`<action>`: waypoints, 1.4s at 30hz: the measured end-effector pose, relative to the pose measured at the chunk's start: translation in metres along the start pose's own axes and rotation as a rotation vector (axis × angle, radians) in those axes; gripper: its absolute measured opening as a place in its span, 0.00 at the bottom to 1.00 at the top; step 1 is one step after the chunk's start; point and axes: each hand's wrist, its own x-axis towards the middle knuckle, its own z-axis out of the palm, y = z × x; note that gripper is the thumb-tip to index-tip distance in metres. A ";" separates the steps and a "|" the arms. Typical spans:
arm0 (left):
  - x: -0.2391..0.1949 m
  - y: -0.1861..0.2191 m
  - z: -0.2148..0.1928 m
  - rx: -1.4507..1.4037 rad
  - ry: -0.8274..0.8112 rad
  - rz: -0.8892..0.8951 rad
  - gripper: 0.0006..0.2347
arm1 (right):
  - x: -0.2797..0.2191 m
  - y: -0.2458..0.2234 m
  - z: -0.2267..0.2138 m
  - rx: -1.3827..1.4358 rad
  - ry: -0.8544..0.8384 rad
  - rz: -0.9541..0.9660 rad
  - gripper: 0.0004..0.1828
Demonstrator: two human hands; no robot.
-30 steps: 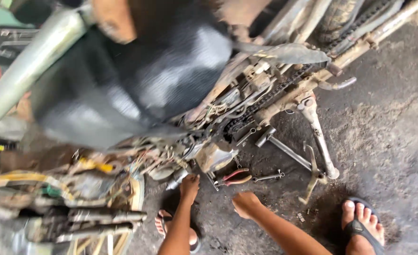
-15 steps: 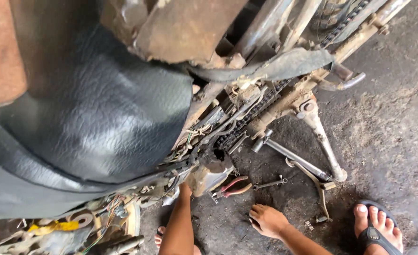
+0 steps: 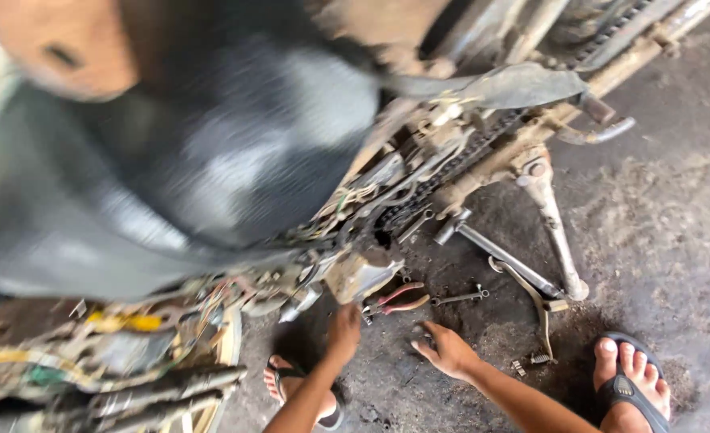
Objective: The person works on the engine area of a motorcycle, using pliers and a wrench to manipulate components near the fuel tank and wiring. They adjust their position and tools while continuing to work on the engine assembly.
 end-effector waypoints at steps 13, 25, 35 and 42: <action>-0.163 0.106 -0.105 0.059 -0.520 0.077 0.09 | -0.025 -0.064 0.076 1.086 -0.102 0.543 0.18; -0.102 0.240 -0.247 -0.163 -0.028 0.174 0.28 | -0.132 -0.039 0.103 0.639 -0.144 0.195 0.13; -0.102 0.256 -0.280 -0.012 0.201 -0.031 0.25 | -0.159 -0.076 0.088 0.981 0.007 -0.324 0.14; -0.080 0.234 -0.245 -0.227 0.412 0.105 0.16 | -0.155 -0.153 0.052 1.235 -0.113 -0.393 0.14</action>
